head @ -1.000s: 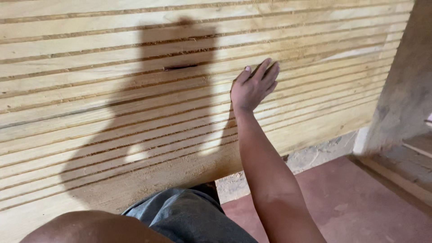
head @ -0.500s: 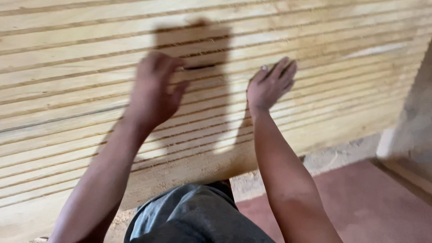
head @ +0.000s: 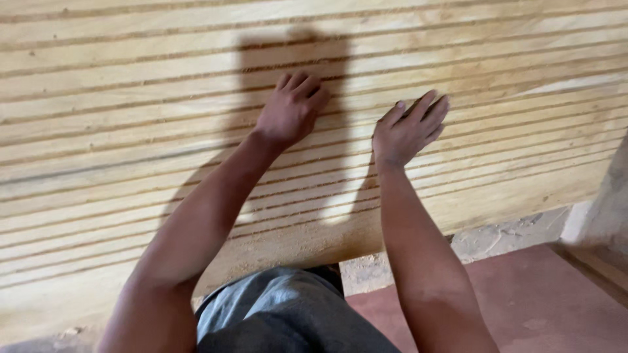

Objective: The person sands a large wooden board with parallel grooves using a small sanding block held in the right hand while stabilizing with the left hand. The person moves the sanding block back and forth along the grooves repeatedly across the board surface.

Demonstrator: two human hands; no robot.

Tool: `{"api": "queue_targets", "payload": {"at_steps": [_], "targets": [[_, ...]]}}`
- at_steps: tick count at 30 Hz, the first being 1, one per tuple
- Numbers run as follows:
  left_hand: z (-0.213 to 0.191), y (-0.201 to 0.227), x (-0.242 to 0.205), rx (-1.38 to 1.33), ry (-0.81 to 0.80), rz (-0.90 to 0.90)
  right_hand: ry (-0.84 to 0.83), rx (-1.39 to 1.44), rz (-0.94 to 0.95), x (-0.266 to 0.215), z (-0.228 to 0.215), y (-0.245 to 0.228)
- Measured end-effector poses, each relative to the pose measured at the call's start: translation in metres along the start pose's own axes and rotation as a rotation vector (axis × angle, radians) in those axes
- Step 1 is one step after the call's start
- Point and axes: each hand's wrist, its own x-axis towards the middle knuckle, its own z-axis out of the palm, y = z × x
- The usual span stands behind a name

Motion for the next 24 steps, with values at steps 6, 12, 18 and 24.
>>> {"api": "queue_targets", "payload": {"at_steps": [6,12,18,24], "targets": [[-0.064,-0.031,-0.053,0.008,0.128,0.034,-0.012,0.005,-0.027,0.002,0.0,-0.006],[-0.117,-0.086,-0.139,-0.007,0.096,-0.104,-0.016,0.018,-0.019,-0.001,0.001,-0.002],[-0.016,-0.031,-0.038,-0.097,-0.004,-0.017,-0.043,0.009,0.005,0.0,0.0,-0.002],[-0.023,-0.016,-0.02,-0.076,0.163,0.037,-0.037,-0.066,-0.048,0.005,0.0,-0.007]]}}
